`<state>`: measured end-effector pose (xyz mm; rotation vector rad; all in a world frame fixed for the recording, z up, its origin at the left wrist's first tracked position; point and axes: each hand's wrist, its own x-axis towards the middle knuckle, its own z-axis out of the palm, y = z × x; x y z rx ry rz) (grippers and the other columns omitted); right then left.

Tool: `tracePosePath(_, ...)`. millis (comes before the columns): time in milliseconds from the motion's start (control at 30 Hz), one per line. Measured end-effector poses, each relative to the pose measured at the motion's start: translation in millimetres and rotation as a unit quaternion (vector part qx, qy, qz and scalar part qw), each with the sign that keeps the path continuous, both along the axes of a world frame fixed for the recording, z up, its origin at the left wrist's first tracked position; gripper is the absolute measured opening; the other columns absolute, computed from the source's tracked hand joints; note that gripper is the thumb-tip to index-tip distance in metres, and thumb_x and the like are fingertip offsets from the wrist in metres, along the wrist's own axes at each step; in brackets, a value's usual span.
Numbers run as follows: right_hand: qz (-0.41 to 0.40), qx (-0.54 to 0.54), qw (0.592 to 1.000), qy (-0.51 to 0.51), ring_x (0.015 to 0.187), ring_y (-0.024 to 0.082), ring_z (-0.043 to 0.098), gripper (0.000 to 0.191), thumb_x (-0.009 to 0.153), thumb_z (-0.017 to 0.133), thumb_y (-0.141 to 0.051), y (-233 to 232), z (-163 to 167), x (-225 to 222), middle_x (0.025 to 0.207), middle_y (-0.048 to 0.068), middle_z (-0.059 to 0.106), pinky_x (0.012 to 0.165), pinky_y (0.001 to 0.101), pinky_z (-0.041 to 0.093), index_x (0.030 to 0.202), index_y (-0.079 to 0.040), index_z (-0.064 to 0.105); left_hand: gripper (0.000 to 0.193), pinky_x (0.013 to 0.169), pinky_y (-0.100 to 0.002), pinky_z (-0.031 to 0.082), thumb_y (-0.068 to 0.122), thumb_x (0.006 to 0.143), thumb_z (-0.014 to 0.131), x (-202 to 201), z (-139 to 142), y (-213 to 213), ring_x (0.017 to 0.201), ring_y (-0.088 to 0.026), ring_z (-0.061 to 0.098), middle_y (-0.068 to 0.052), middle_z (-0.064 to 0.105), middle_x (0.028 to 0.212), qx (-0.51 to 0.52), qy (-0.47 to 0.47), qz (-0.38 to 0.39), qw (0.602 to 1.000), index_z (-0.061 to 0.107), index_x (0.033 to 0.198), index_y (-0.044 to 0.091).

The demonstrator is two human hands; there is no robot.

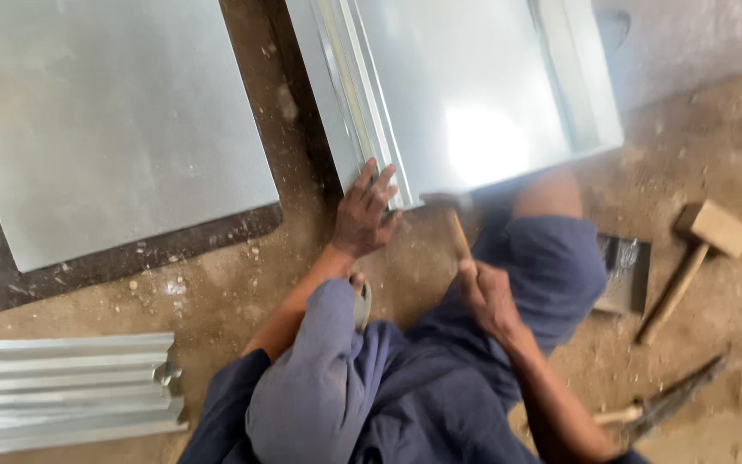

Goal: The person sits on the ground and hammers the edges of corrugated metal sheets with a mallet and a small hammer to bend and form the sheet edges, repositioning the sheets and stacking finished pieces aside as they work.

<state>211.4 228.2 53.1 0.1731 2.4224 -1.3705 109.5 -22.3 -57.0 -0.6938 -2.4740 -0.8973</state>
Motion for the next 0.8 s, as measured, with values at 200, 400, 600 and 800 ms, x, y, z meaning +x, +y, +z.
tracePosePath(200,0.000,0.010,0.997,0.075,0.057,0.019,0.045,0.037,0.110,0.044,-0.024,-4,-20,16,0.064,0.012,0.048,0.055,0.0382,0.040,0.088,0.003,0.058,0.048,0.131,-0.051,0.037,0.015,0.094,0.079,7,-21,-3,0.158,-0.036,0.024,-0.008,0.041,0.164,0.009,0.021,-0.035,0.999,0.050,0.132,0.011)
tracePosePath(400,0.023,-0.029,0.987,0.156,0.064,0.016,0.046,0.040,0.115,0.040,-0.024,-17,-4,21,0.071,0.006,0.048,0.059,0.0341,0.039,0.087,0.001,0.055,0.053,0.132,-0.052,0.032,0.013,0.097,0.080,8,-20,-4,0.157,-0.038,0.024,-0.010,0.040,0.166,-0.010,0.021,-0.040,0.999,0.048,0.139,0.010)
tracePosePath(600,0.013,0.008,0.996,0.087,0.062,0.017,0.044,0.035,0.112,0.045,-0.021,-20,-25,16,0.069,0.008,0.046,0.056,0.0347,0.037,0.089,0.002,0.058,0.048,0.130,-0.055,0.033,0.015,0.099,0.078,9,-15,-8,0.154,-0.041,0.029,-0.011,0.042,0.164,-0.008,0.033,-0.040,0.999,0.051,0.138,0.007)
tracePosePath(800,0.046,0.040,0.988,0.141,0.066,0.019,0.050,0.034,0.114,0.043,-0.019,-16,-27,18,0.074,0.009,0.051,0.061,0.0354,0.042,0.092,0.003,0.057,0.043,0.129,-0.055,0.034,0.019,0.100,0.079,10,-19,-5,0.152,-0.040,0.033,-0.012,0.045,0.162,-0.002,0.029,-0.037,0.999,0.055,0.133,0.005)
